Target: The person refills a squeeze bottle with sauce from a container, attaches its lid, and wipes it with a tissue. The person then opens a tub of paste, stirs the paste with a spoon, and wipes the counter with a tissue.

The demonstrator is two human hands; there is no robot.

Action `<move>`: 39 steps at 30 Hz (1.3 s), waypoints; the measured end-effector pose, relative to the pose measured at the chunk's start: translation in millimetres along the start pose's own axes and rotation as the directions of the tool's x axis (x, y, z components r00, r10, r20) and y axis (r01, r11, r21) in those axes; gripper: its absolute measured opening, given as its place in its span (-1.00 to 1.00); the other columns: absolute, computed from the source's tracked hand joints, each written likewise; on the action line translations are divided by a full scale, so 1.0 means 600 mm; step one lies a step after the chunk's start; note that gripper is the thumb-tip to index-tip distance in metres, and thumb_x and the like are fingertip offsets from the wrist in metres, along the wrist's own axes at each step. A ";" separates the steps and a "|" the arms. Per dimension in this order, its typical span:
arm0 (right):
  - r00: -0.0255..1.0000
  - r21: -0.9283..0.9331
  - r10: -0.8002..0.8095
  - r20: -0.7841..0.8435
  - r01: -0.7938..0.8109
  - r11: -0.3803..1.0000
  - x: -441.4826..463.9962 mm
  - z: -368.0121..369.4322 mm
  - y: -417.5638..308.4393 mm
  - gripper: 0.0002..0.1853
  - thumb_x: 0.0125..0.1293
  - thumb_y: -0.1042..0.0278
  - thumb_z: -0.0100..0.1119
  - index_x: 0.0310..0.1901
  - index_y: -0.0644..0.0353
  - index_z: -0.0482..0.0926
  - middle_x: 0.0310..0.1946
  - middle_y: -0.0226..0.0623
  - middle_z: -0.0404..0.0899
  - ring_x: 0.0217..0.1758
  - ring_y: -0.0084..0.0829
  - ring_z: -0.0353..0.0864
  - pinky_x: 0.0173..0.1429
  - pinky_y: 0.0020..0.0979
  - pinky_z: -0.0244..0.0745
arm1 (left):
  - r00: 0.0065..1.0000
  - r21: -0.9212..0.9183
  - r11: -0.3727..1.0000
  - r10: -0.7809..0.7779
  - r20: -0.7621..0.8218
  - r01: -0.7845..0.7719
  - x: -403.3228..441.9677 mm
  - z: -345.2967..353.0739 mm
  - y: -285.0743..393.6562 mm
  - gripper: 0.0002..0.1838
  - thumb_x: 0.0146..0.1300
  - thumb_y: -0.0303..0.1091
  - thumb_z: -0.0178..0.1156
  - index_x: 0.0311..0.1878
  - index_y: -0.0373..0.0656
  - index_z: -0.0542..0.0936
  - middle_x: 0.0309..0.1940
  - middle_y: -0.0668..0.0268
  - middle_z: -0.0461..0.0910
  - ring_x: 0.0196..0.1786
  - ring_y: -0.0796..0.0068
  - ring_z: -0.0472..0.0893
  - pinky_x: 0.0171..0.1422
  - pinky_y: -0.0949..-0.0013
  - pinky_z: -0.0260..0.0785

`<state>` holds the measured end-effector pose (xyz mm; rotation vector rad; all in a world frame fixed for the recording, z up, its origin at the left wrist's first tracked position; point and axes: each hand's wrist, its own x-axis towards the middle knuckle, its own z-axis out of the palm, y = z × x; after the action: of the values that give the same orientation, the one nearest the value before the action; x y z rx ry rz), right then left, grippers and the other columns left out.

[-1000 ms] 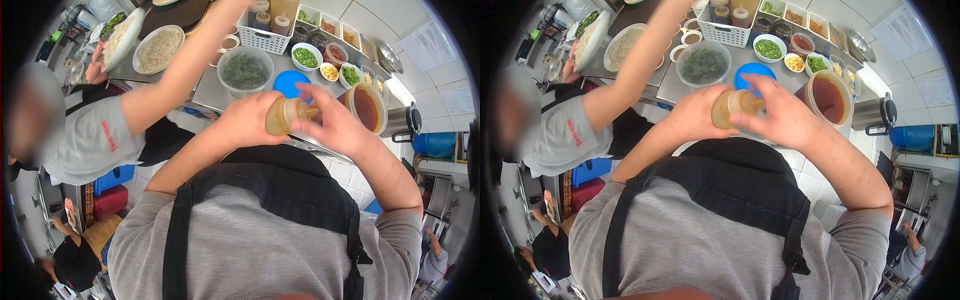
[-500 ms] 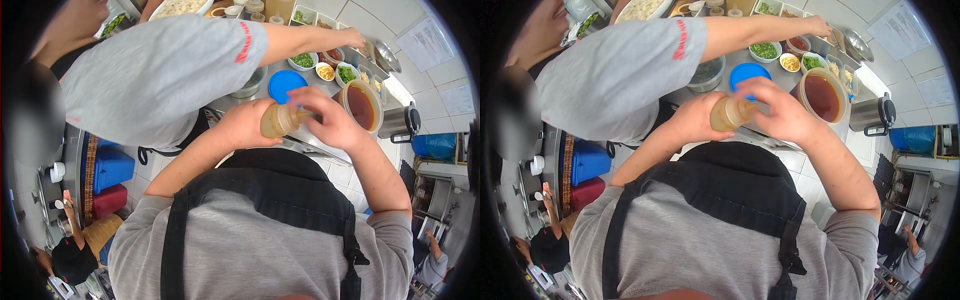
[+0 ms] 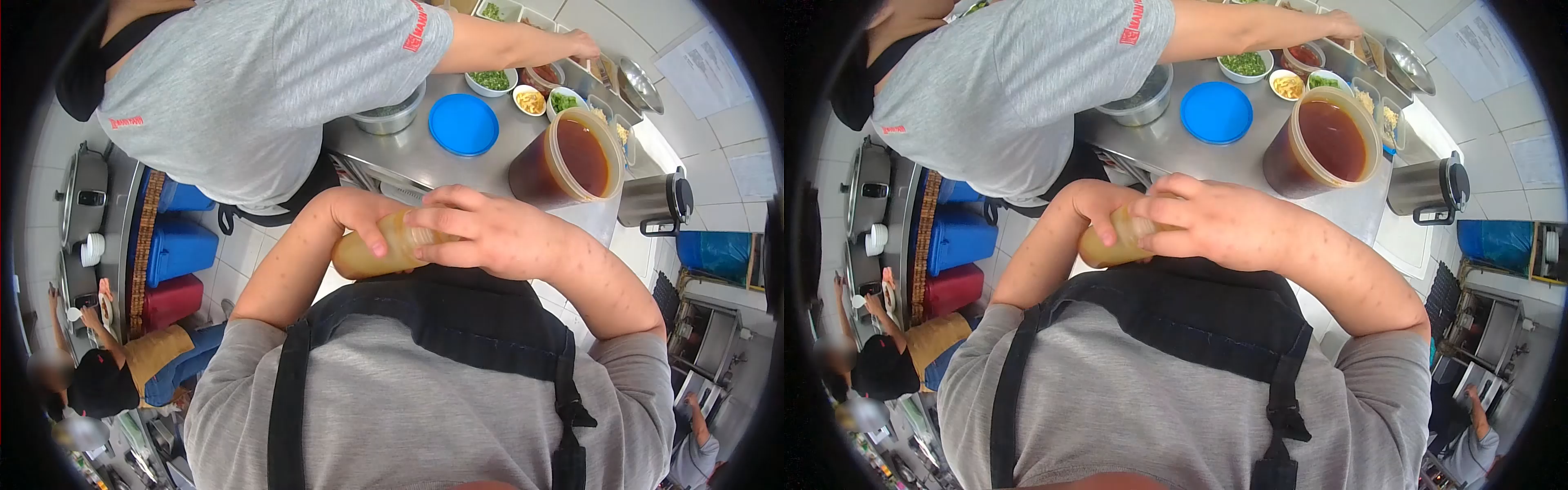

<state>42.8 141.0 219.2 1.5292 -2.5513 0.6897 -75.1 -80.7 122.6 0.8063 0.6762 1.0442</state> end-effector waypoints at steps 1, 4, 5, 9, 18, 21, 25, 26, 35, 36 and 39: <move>0.998 -0.062 -0.054 -0.025 0.053 0.997 0.002 0.000 -0.003 -0.69 0.06 0.44 0.22 -0.10 0.10 0.56 0.17 -0.28 0.45 0.21 -0.14 0.46 0.15 -0.26 0.59 | 0.997 -0.081 0.997 -0.004 0.074 0.010 -0.004 -0.002 -0.016 -0.08 -0.06 -0.11 0.55 0.33 -0.35 0.36 0.02 0.05 0.62 0.07 0.16 0.64 0.18 0.14 0.49; 0.992 -0.186 -0.104 -0.075 0.088 0.979 0.006 -0.012 -0.004 -0.65 0.06 0.45 0.22 -0.05 0.09 0.56 0.17 -0.23 0.46 0.20 -0.11 0.48 0.15 -0.24 0.59 | 0.987 -0.300 0.953 0.003 0.162 0.046 -0.029 -0.001 -0.055 -0.03 -0.08 -0.03 0.57 0.31 -0.39 0.36 -0.05 -0.02 0.62 0.00 0.12 0.67 0.15 0.11 0.53; 0.996 -0.176 -0.039 -0.083 0.024 0.984 0.005 -0.019 0.001 -0.59 0.04 0.50 0.24 0.01 0.10 0.56 0.18 -0.18 0.46 0.20 -0.08 0.49 0.15 -0.21 0.59 | 0.995 -0.265 0.964 -0.006 0.099 0.032 -0.039 0.002 -0.060 -0.04 -0.09 -0.02 0.58 0.29 -0.40 0.37 -0.05 -0.01 0.62 0.00 0.12 0.66 0.12 0.13 0.52; 0.797 -0.231 0.599 -0.078 -0.599 0.767 -0.012 0.025 0.046 -0.47 0.10 0.49 0.25 0.18 0.11 0.50 0.12 -0.02 0.47 0.17 0.04 0.52 0.16 -0.12 0.57 | 0.962 0.057 0.998 0.020 -0.271 -0.004 -0.068 0.027 -0.050 -0.07 -0.11 -0.06 0.61 0.27 -0.31 0.38 0.02 0.15 0.58 0.07 0.30 0.59 0.21 0.23 0.42; 0.290 -0.192 0.895 -0.338 -0.953 0.235 -0.043 0.166 0.246 -0.52 0.32 0.35 0.12 0.29 0.14 0.45 0.06 0.10 0.46 0.09 0.05 0.55 0.12 -0.05 0.56 | 0.640 0.568 0.816 0.493 -0.590 -0.105 -0.017 0.018 -0.051 -0.01 -0.10 -0.24 0.63 0.38 -0.21 0.28 0.20 0.25 0.45 0.29 0.42 0.43 0.42 0.26 0.25; 0.260 -0.228 0.907 -0.332 -0.955 0.190 -0.053 0.161 0.235 -0.55 0.33 0.39 0.06 0.27 0.10 0.50 0.09 0.06 0.44 0.11 0.03 0.52 0.12 -0.04 0.56 | 0.527 0.659 0.721 0.652 -0.545 -0.211 0.010 -0.020 -0.063 0.01 -0.09 -0.24 0.65 0.39 -0.19 0.25 0.19 0.26 0.43 0.31 0.41 0.41 0.43 0.25 0.26; 0.254 -0.237 0.897 -0.361 -0.956 0.176 -0.065 0.171 0.219 -0.50 0.29 0.43 0.09 0.30 0.09 0.47 0.13 0.04 0.40 0.13 0.02 0.51 0.14 -0.06 0.57 | 0.432 0.782 0.594 0.764 -0.478 -0.186 0.060 -0.064 -0.049 0.03 -0.07 -0.29 0.65 0.41 -0.18 0.20 0.20 0.24 0.42 0.29 0.40 0.43 0.42 0.25 0.28; 0.254 -0.242 0.896 -0.363 -0.955 0.173 -0.068 0.169 0.217 -0.49 0.28 0.44 0.09 0.31 0.09 0.47 0.14 0.04 0.39 0.14 0.02 0.50 0.14 -0.07 0.57 | 0.429 0.788 0.587 0.770 -0.472 -0.186 0.074 -0.077 -0.050 0.04 -0.06 -0.30 0.64 0.43 -0.18 0.16 0.22 0.23 0.41 0.29 0.41 0.43 0.42 0.24 0.28; 0.198 -0.160 0.921 -0.334 -0.975 0.151 -0.119 0.150 0.208 -0.41 0.23 0.51 0.09 0.35 0.11 0.42 0.34 0.23 0.26 0.34 0.19 0.38 0.37 -0.08 0.42 | 0.338 0.769 0.637 0.713 -0.614 0.052 0.118 -0.087 0.002 -0.10 0.03 -0.29 0.59 0.35 -0.23 0.24 0.19 0.20 0.46 0.26 0.39 0.48 0.39 0.25 0.32; 0.228 -0.199 0.892 -0.391 -0.967 0.159 -0.127 0.149 0.208 -0.42 0.24 0.50 0.11 0.35 0.11 0.42 0.35 0.24 0.24 0.36 0.18 0.36 0.39 -0.09 0.40 | 0.298 0.759 0.648 0.712 -0.635 0.070 0.126 -0.089 0.005 -0.10 0.02 -0.29 0.59 0.34 -0.23 0.24 0.19 0.20 0.46 0.25 0.38 0.48 0.39 0.25 0.33; 0.290 -0.143 0.823 -0.488 -0.957 0.252 -0.136 0.143 0.196 -0.44 0.26 0.39 0.19 0.34 0.11 0.43 0.38 0.24 0.22 0.44 0.16 0.28 0.45 -0.09 0.33 | 0.139 0.760 0.638 0.747 -0.650 0.129 0.152 -0.109 -0.014 -0.06 -0.02 -0.29 0.60 0.36 -0.25 0.22 0.22 0.14 0.44 0.28 0.31 0.47 0.40 0.23 0.32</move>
<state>-4.3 218.4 78.6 -0.3939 -2.8122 0.3008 -90.9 17.9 70.7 0.8693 2.2449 1.8251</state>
